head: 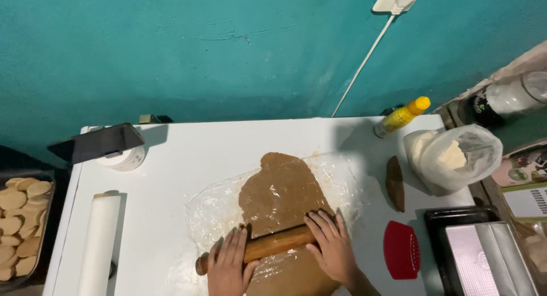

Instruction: Roll out a piece of dough using a wooden rolling pin over plastic wrap.

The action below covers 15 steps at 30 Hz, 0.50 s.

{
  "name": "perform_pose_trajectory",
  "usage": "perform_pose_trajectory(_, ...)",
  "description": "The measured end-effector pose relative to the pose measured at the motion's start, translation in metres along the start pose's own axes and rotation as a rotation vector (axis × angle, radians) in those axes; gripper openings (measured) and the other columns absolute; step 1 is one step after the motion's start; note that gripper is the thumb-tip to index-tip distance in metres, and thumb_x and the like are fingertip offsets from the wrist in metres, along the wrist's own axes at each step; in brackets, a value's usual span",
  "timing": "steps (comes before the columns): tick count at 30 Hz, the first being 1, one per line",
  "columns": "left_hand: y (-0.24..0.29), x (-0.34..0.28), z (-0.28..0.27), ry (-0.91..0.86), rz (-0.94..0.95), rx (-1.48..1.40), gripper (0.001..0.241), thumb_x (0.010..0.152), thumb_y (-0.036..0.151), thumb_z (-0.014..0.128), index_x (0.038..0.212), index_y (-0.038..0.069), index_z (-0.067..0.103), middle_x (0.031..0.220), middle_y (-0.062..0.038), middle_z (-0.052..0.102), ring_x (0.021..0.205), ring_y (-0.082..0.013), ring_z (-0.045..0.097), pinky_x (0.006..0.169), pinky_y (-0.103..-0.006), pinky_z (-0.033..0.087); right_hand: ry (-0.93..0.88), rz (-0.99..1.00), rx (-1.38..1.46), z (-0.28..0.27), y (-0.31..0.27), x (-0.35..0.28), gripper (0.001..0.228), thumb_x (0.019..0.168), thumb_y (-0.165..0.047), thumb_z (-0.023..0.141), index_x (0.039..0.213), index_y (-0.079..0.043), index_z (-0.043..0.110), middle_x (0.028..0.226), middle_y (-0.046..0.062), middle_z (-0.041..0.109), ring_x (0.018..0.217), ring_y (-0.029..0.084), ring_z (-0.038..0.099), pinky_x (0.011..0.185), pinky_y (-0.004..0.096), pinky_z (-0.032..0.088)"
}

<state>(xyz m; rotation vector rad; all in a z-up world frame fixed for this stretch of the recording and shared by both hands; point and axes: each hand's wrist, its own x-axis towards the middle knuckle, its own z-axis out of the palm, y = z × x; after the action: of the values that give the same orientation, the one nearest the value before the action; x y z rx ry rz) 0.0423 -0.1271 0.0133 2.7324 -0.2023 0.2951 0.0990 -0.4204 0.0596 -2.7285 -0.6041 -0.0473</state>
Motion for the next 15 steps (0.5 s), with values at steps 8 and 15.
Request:
perform_pose_trajectory(8, -0.039, 0.133, -0.012, -0.042, -0.179, 0.066, 0.070, 0.107, 0.052, 0.009, 0.163, 0.011, 0.022, 0.166, -0.010, 0.033, 0.151, -0.0264, 0.034, 0.124, -0.0560, 0.019, 0.062, 0.031, -0.216, 0.033, 0.034, 0.141, 0.074, 0.106, -0.052, 0.025, 0.161, -0.003, 0.021, 0.169, 0.012, 0.021, 0.156, 0.030, 0.016, 0.125, 0.055, -0.001)
perform_pose_trajectory(15, -0.007, 0.051, -0.012, 0.047, -0.113, 0.150, 0.072, 0.105, 0.049, 0.023, 0.161, 0.003, 0.022, 0.168, -0.015, 0.021, 0.154, -0.0333, 0.017, 0.123, -0.0545, 0.011, 0.103, 0.008, -0.214, 0.005, -0.001, 0.052, 0.076, 0.103, -0.051, 0.035, 0.159, -0.001, 0.024, 0.167, 0.018, 0.021, 0.153, 0.036, 0.017, 0.123, 0.056, 0.004)
